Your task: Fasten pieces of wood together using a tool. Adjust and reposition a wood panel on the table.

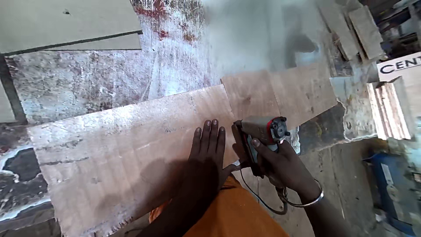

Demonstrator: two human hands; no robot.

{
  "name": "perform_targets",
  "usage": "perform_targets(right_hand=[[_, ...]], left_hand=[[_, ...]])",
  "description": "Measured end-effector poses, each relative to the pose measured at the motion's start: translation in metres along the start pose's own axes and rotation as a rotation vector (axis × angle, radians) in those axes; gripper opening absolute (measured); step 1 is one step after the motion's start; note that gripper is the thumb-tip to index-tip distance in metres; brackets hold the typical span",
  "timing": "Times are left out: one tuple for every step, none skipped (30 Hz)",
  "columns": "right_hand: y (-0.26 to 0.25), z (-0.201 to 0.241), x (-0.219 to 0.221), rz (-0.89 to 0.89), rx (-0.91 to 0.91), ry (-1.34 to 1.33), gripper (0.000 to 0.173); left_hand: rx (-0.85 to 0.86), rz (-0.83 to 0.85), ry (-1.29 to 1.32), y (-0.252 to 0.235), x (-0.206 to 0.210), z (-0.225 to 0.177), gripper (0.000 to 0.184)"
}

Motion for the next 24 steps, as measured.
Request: perform_targets(right_hand=[[-0.001,0.002,0.0,-0.002,0.007,0.011,0.045],[-0.003,0.005,-0.001,0.002,0.004,0.019,0.045],[-0.005,0.007,-0.001,0.002,-0.005,0.024,0.045],[-0.007,0.009,-0.001,0.001,-0.009,0.024,0.044],[-0.008,0.011,0.0,-0.002,-0.014,0.02,0.044],[-0.01,0.013,0.0,-0.006,-0.017,0.024,0.044],[-0.013,0.016,-0.001,-0.006,-0.022,0.032,0.044],[-0.015,0.019,-0.001,-0.009,-0.03,0.049,0.044],[-0.017,0.02,-0.001,-0.012,-0.033,0.056,0.045],[-0.019,0.022,-0.002,-0.013,-0.032,0.07,0.047],[-0.02,0.024,-0.002,-0.012,-0.034,0.077,0.047],[-0.022,0.025,-0.003,-0.009,-0.042,0.085,0.047],[-0.023,0.027,-0.004,-0.005,-0.052,0.098,0.047],[-0.026,0.028,-0.005,0.0,-0.065,0.123,0.048],[-0.029,0.028,-0.006,0.002,-0.075,0.146,0.049],[-0.032,0.028,-0.008,0.006,-0.084,0.149,0.05],[-0.034,0.028,-0.01,0.014,-0.087,0.14,0.052],[-0.033,0.025,-0.014,0.023,-0.088,0.109,0.053],[-0.03,0.02,-0.018,0.027,-0.088,0.072,0.052],[-0.024,0.012,-0.024,0.018,-0.089,0.032,0.051],[-0.016,0.002,-0.032,0.01,-0.09,-0.008,0.048],[-0.007,-0.011,-0.043,0.0,-0.091,-0.045,0.044],[0.001,-0.029,-0.055,-0.023,-0.084,-0.075,0.043],[0.008,-0.049,-0.068,-0.053,-0.075,-0.102,0.041]], left_hand=[[0.001,-0.006,0.001,0.0,0.0,0.0,0.108],[0.0,-0.007,-0.001,0.0,0.0,0.0,0.108],[-0.001,-0.009,-0.002,0.0,0.0,0.0,0.108],[0.0,-0.011,-0.002,0.0,0.0,-0.001,0.107],[-0.001,-0.013,0.0,0.001,0.0,-0.001,0.107],[-0.003,-0.012,0.002,0.0,0.0,-0.001,0.107],[-0.004,-0.02,0.001,0.0,0.0,-0.001,0.106],[-0.004,-0.028,0.0,0.0,0.0,-0.001,0.105],[-0.005,-0.038,-0.001,0.0,0.001,-0.001,0.105],[-0.005,-0.052,-0.004,0.001,0.002,-0.001,0.106],[-0.004,-0.062,-0.005,0.001,0.003,0.0,0.106],[-0.003,-0.064,-0.004,0.001,0.003,0.0,0.106],[-0.001,-0.065,0.0,0.001,0.002,0.0,0.105],[0.0,-0.064,0.005,0.001,0.001,0.0,0.105],[0.001,-0.064,0.002,0.001,0.001,0.001,0.106],[0.009,-0.068,-0.004,0.001,0.001,0.001,0.107],[0.015,-0.066,-0.014,0.001,0.001,0.001,0.109],[0.017,-0.052,-0.03,0.001,0.001,0.001,0.111],[0.019,-0.037,-0.046,0.001,0.0,0.001,0.113],[0.025,-0.04,-0.058,0.0,0.0,0.002,0.114],[0.026,-0.061,-0.071,-0.001,0.0,0.002,0.114],[0.018,-0.072,-0.084,-0.002,0.0,0.001,0.114],[0.002,-0.063,-0.097,-0.003,0.001,-0.001,0.114],[-0.024,-0.036,-0.111,-0.004,0.001,-0.002,0.115]])
Point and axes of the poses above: each hand's wrist, its own y-axis away from the middle knuckle, its own x-axis out of the palm, z = x × y, the point moved 3 cm from there along -y, towards the middle knuckle, and after that the axes turned 2 degrees about x, right-handed, at the moved point
